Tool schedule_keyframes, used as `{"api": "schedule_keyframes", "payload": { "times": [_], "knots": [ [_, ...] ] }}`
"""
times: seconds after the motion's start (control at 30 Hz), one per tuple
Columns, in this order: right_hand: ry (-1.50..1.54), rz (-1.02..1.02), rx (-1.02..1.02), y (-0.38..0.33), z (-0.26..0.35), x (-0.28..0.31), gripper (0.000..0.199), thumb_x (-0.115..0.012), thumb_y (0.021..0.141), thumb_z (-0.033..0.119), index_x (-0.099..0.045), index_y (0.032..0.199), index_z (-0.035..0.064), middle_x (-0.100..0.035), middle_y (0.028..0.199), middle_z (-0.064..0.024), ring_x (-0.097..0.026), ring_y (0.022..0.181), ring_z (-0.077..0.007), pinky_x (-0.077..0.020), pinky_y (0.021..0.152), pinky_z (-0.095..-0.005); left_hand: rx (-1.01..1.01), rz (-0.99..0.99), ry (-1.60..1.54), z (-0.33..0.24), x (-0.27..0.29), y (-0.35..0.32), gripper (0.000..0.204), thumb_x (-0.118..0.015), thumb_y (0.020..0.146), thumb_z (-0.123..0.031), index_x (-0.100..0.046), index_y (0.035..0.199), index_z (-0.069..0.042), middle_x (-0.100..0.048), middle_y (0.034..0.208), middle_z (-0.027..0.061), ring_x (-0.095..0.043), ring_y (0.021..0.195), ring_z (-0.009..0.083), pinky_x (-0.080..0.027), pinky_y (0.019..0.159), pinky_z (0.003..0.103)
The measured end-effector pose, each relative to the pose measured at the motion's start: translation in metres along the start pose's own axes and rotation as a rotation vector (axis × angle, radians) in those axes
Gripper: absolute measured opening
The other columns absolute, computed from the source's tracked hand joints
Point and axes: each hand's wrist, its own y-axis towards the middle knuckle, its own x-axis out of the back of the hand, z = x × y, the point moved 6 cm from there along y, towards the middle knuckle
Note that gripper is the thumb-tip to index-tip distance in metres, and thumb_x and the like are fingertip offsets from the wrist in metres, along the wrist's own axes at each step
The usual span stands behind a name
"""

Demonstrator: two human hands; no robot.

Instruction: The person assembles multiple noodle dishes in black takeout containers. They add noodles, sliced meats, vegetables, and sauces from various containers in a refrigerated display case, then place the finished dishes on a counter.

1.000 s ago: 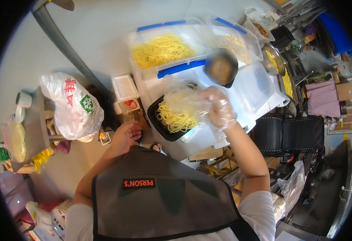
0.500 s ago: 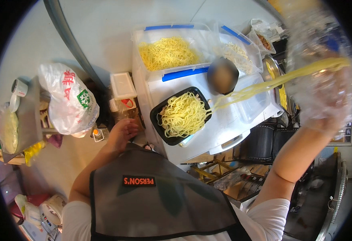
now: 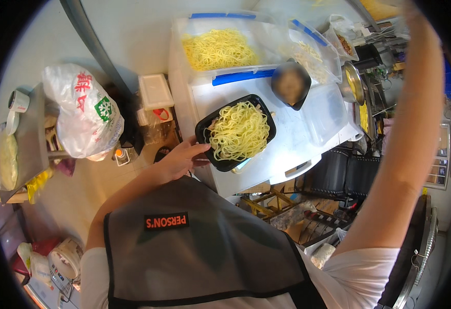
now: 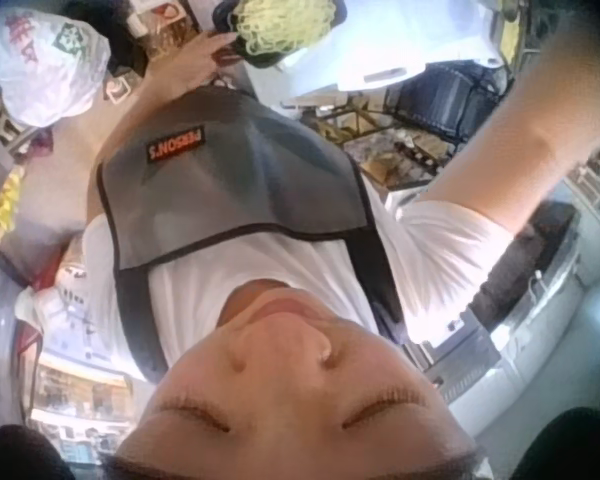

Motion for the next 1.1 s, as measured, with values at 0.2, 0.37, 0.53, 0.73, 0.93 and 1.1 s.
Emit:
{"api": "schedule_keyframes", "payload": {
  "times": [0.2,0.37,0.53,0.73,0.93,1.1],
  "knots": [
    [-0.403,0.552,0.110,-0.140,-0.052,-0.158,0.054,-0.053,0.081,0.048,-0.055,0.113,0.0044,-0.055,0.113,-0.0237,-0.057,0.103,-0.0303,-0.0452,0.086,-0.0411,-0.115,-0.181,-0.080,0.013,0.011,0.013,0.037,-0.056,0.085,-0.016,-0.046,0.120,-0.010,-0.057,0.109,0.0050,-0.056,0.100,0.0185,-0.044,0.089,0.036],
    [-0.460,1.150,0.168,-0.252,-0.112,-0.225,0.072,-0.062,0.071,0.050,-0.048,0.124,0.0027,-0.042,0.132,-0.0199,-0.040,0.122,-0.0332,-0.0290,0.103,-0.0389,-0.159,-0.158,-0.153,0.017,0.018,0.010,0.032,-0.054,0.083,-0.010,-0.050,0.115,-0.006,-0.058,0.107,0.0074,-0.057,0.098,0.0212,-0.046,0.086,0.038],
    [-0.295,1.561,0.191,-0.247,-0.108,-0.244,0.059,-0.057,0.077,0.044,-0.053,0.119,0.0022,-0.045,0.130,-0.0184,-0.040,0.122,-0.0312,-0.0293,0.103,-0.0371,-0.269,-0.155,-0.321,-0.014,0.033,-0.060,0.035,-0.053,0.082,-0.006,-0.048,0.117,-0.003,-0.058,0.109,0.0105,-0.057,0.100,0.0246,-0.046,0.088,0.038],
    [-0.203,1.081,0.406,-0.197,0.018,-0.159,0.041,-0.052,0.086,0.017,-0.048,0.126,0.0081,-0.051,0.125,-0.0137,-0.051,0.111,-0.0247,-0.0394,0.093,-0.0355,-0.538,-0.423,-0.318,-0.060,0.099,-0.216,0.057,-0.061,0.074,-0.018,-0.043,0.125,0.000,-0.055,0.118,0.0141,-0.055,0.107,0.0254,-0.043,0.095,0.039],
    [0.280,0.807,0.263,-0.266,0.151,-0.082,0.042,-0.051,0.089,0.018,-0.045,0.127,0.0037,-0.050,0.125,-0.0115,-0.050,0.111,-0.0217,-0.0388,0.094,-0.0338,-1.078,-0.630,-0.448,-0.116,0.162,-0.406,0.045,-0.055,0.081,-0.016,-0.044,0.119,0.006,-0.057,0.112,0.0171,-0.058,0.102,0.0257,-0.048,0.089,0.038],
    [0.560,0.792,-0.016,-0.408,0.230,-0.139,0.035,-0.054,0.086,0.012,-0.052,0.117,-0.0012,-0.058,0.111,-0.0138,-0.055,0.099,-0.0208,-0.0436,0.083,-0.0297,-1.488,-0.976,-0.446,-0.121,0.219,-0.567,0.035,-0.051,0.084,-0.015,-0.048,0.112,0.005,-0.061,0.103,0.0136,-0.062,0.090,0.0214,-0.053,0.077,0.033]
  ]
}}
